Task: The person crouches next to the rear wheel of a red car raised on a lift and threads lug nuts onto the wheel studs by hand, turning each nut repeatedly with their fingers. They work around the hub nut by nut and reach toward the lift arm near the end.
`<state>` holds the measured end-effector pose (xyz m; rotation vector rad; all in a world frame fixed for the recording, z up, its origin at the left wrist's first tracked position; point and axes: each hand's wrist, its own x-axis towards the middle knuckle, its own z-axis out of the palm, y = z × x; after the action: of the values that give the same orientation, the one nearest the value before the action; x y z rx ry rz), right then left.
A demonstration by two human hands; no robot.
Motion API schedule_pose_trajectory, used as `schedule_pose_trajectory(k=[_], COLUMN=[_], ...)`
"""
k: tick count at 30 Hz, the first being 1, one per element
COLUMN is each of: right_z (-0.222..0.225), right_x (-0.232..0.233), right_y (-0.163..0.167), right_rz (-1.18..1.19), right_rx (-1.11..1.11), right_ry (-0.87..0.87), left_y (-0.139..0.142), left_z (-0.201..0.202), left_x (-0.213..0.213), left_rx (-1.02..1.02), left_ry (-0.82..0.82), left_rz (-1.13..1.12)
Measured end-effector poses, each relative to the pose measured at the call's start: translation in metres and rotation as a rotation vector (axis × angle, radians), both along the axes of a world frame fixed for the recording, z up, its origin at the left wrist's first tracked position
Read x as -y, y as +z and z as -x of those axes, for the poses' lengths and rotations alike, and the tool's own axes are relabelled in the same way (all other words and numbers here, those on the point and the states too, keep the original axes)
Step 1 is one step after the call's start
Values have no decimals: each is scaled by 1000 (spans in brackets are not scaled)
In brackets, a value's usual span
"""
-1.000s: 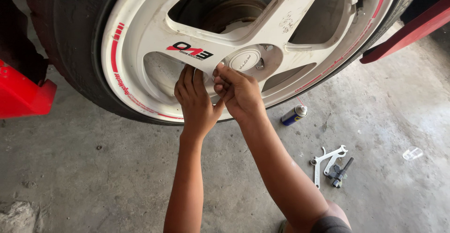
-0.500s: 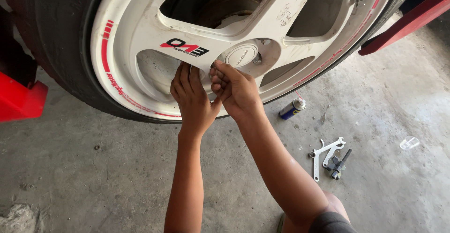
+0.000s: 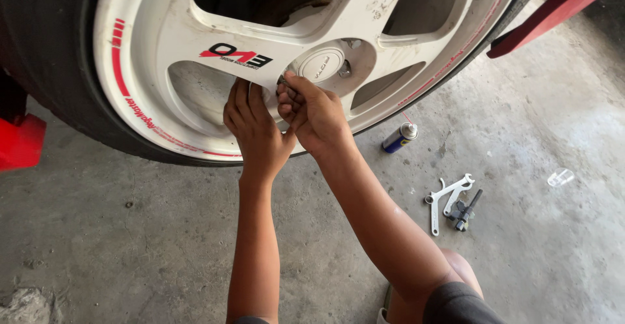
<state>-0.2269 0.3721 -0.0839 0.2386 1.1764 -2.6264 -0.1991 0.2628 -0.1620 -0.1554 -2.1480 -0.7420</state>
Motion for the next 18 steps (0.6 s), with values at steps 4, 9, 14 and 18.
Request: schedule_pose_trajectory(k=[4, 9, 14, 18], right_z=[3, 6, 3, -2], right_x=[-3, -1, 3, 2], right_y=[-5, -7, -5, -3], right_rz=[71, 74, 7, 15], right_rx=[20, 28, 57, -25], right_ry=[18, 53, -13, 14], left_y=[-3, -7, -9, -8], left_z=[0, 1, 0, -2], left_x=[-1, -1, -1, -1], left_rx=[-2, -32, -50, -10], left_ry=[-10, -1, -4, -23], left_rz=[1, 20, 25, 26])
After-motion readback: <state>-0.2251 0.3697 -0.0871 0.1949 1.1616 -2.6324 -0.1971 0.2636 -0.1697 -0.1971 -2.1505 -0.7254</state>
